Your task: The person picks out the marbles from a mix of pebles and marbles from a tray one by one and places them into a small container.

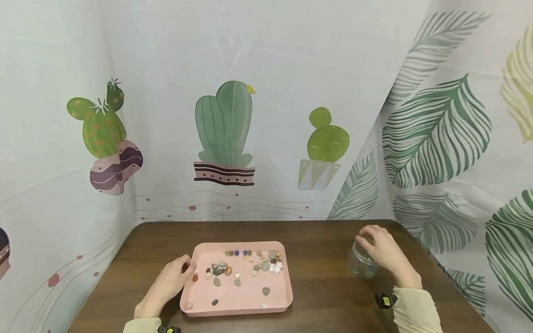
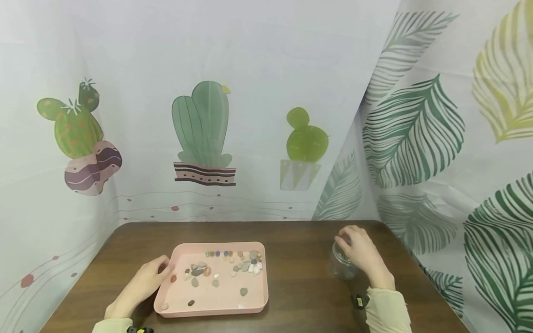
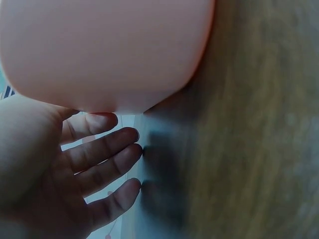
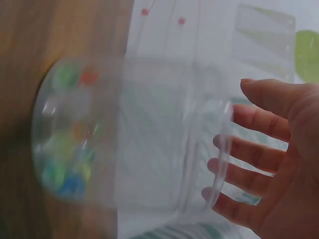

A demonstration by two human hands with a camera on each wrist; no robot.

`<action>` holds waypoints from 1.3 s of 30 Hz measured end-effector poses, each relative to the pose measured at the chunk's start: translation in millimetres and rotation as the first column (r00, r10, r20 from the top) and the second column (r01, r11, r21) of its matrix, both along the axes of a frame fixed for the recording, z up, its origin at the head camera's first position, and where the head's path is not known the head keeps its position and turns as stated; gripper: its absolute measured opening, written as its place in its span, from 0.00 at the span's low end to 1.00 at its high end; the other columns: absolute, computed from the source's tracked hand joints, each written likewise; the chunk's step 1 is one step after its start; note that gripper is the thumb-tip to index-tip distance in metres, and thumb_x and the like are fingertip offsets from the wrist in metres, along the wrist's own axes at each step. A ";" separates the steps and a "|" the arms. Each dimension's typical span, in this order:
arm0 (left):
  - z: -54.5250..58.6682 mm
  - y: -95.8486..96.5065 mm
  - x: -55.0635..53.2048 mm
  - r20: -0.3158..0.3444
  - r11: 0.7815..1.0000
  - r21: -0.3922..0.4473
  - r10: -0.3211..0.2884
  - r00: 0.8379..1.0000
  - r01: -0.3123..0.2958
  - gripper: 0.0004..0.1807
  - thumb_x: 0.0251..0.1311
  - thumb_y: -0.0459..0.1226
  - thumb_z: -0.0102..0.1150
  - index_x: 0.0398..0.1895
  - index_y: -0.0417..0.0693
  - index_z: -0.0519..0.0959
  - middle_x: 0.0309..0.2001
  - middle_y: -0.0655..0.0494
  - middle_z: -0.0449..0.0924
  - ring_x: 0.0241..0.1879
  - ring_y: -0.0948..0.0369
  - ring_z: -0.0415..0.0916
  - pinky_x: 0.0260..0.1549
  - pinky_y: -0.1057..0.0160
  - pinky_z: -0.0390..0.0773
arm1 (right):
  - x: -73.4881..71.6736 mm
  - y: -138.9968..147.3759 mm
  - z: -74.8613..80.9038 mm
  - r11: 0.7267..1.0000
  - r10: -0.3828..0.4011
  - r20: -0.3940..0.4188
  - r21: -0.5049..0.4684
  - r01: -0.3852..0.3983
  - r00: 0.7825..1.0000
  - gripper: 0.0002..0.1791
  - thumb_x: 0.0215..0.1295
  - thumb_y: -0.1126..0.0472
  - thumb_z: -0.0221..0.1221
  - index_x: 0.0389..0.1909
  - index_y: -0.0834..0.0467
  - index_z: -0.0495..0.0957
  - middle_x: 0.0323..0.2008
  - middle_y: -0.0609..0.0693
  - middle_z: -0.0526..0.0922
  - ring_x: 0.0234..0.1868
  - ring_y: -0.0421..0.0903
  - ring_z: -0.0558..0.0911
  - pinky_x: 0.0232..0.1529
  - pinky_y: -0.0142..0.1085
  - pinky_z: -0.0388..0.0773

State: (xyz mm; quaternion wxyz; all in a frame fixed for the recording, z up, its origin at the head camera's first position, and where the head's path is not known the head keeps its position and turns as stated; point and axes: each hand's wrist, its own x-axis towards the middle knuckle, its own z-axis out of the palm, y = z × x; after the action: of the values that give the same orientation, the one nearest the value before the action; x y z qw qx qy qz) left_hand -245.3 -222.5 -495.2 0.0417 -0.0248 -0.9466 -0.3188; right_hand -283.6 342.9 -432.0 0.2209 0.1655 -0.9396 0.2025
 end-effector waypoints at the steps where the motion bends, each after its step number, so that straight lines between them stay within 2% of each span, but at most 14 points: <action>1: -0.2 0.1 0.0 0.002 1.000 0.000 0.002 1.000 -0.002 0.08 0.68 0.40 0.56 0.31 0.50 0.72 0.24 0.56 0.67 0.26 0.59 0.66 0.25 0.60 0.65 | -1.8 -5.1 1.4 1.000 0.005 -0.001 -0.001 -0.005 1.000 0.04 0.63 0.62 0.64 0.34 0.58 0.79 0.39 0.57 0.79 0.45 0.62 0.76 0.44 0.57 0.69; 4: -0.9 0.0 -0.3 0.004 1.000 0.001 0.003 1.000 -0.003 0.08 0.68 0.40 0.56 0.31 0.49 0.72 0.24 0.56 0.67 0.26 0.59 0.66 0.24 0.60 0.65 | -6.4 -21.6 3.2 1.000 0.017 0.021 -0.003 -0.017 1.000 0.03 0.65 0.62 0.63 0.35 0.58 0.79 0.40 0.55 0.79 0.46 0.61 0.75 0.45 0.56 0.69; 8: -1.6 -0.6 -1.4 0.002 1.000 0.000 0.002 1.000 -0.002 0.08 0.68 0.40 0.56 0.31 0.49 0.72 0.24 0.56 0.67 0.26 0.59 0.66 0.24 0.60 0.65 | -13.8 -48.4 2.8 0.999 0.052 0.002 -0.002 -0.052 0.999 0.04 0.64 0.61 0.63 0.35 0.57 0.79 0.39 0.54 0.80 0.45 0.59 0.77 0.45 0.54 0.70; 14: -0.4 -4.2 -1.6 0.004 1.000 -0.007 0.008 1.000 -0.008 0.07 0.68 0.40 0.56 0.32 0.49 0.73 0.25 0.56 0.68 0.26 0.59 0.66 0.25 0.60 0.65 | -27.1 -99.7 2.1 0.988 0.154 -0.031 -0.024 -0.155 0.988 0.04 0.62 0.63 0.65 0.35 0.57 0.80 0.38 0.53 0.81 0.44 0.56 0.79 0.45 0.51 0.72; 20: -0.3 -4.4 -0.7 0.001 1.000 -0.008 0.013 1.000 -0.013 0.08 0.68 0.40 0.56 0.31 0.50 0.72 0.24 0.56 0.66 0.25 0.60 0.65 0.23 0.60 0.64 | -31.5 -147.6 -2.1 0.972 0.233 0.040 -0.004 -0.233 0.972 0.05 0.62 0.60 0.65 0.36 0.56 0.80 0.40 0.50 0.81 0.47 0.54 0.79 0.49 0.50 0.73; 23: -0.7 -2.9 -0.2 0.000 1.000 -0.003 0.003 1.000 -0.003 0.08 0.68 0.41 0.55 0.31 0.50 0.72 0.23 0.57 0.65 0.24 0.60 0.64 0.22 0.61 0.63 | -33.6 -167.1 -4.7 0.961 0.259 0.088 0.079 -0.266 0.962 0.05 0.64 0.58 0.64 0.37 0.55 0.80 0.41 0.48 0.80 0.47 0.51 0.78 0.48 0.49 0.73; 26: -1.6 -1.7 -0.2 0.002 1.000 0.005 0.000 1.000 0.000 0.09 0.69 0.41 0.55 0.30 0.50 0.71 0.23 0.57 0.64 0.23 0.60 0.63 0.21 0.62 0.62 | -35.5 -185.2 -4.0 0.925 0.316 0.139 0.175 -0.337 0.939 0.06 0.65 0.58 0.62 0.39 0.55 0.81 0.43 0.48 0.79 0.47 0.51 0.77 0.46 0.48 0.74; 31: -2.0 -1.9 0.1 -0.004 1.000 0.007 0.008 1.000 -0.008 0.10 0.69 0.41 0.55 0.29 0.51 0.70 0.23 0.57 0.64 0.23 0.60 0.62 0.21 0.62 0.61 | -39.4 -211.5 -4.6 0.838 0.406 0.226 0.295 -0.459 0.886 0.08 0.68 0.58 0.60 0.44 0.55 0.82 0.44 0.48 0.80 0.47 0.49 0.77 0.44 0.46 0.75; 35: -1.3 -1.9 0.0 -0.009 1.000 0.011 -0.001 1.000 0.001 0.11 0.68 0.41 0.55 0.28 0.51 0.70 0.23 0.57 0.64 0.23 0.60 0.63 0.21 0.62 0.61 | -41.7 -227.4 -5.9 0.774 0.442 0.264 0.372 -0.513 0.858 0.08 0.68 0.58 0.60 0.44 0.54 0.82 0.42 0.47 0.80 0.45 0.46 0.78 0.41 0.41 0.76; 39: -2.1 -1.8 -0.1 -0.014 1.000 0.010 -0.002 1.000 0.002 0.12 0.68 0.41 0.56 0.27 0.51 0.69 0.22 0.57 0.63 0.23 0.60 0.63 0.22 0.62 0.61 | -46.0 -239.5 -6.5 0.747 0.464 0.269 0.395 -0.536 0.844 0.08 0.64 0.60 0.62 0.44 0.52 0.83 0.41 0.45 0.80 0.44 0.44 0.78 0.40 0.38 0.76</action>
State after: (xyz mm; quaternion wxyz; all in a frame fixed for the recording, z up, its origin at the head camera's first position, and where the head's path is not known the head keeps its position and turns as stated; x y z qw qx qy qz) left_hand -245.4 -224.3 -497.2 0.0479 -0.0278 -0.9446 -0.3235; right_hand -329.6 103.4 -438.5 0.0402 0.4422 -0.8951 0.0406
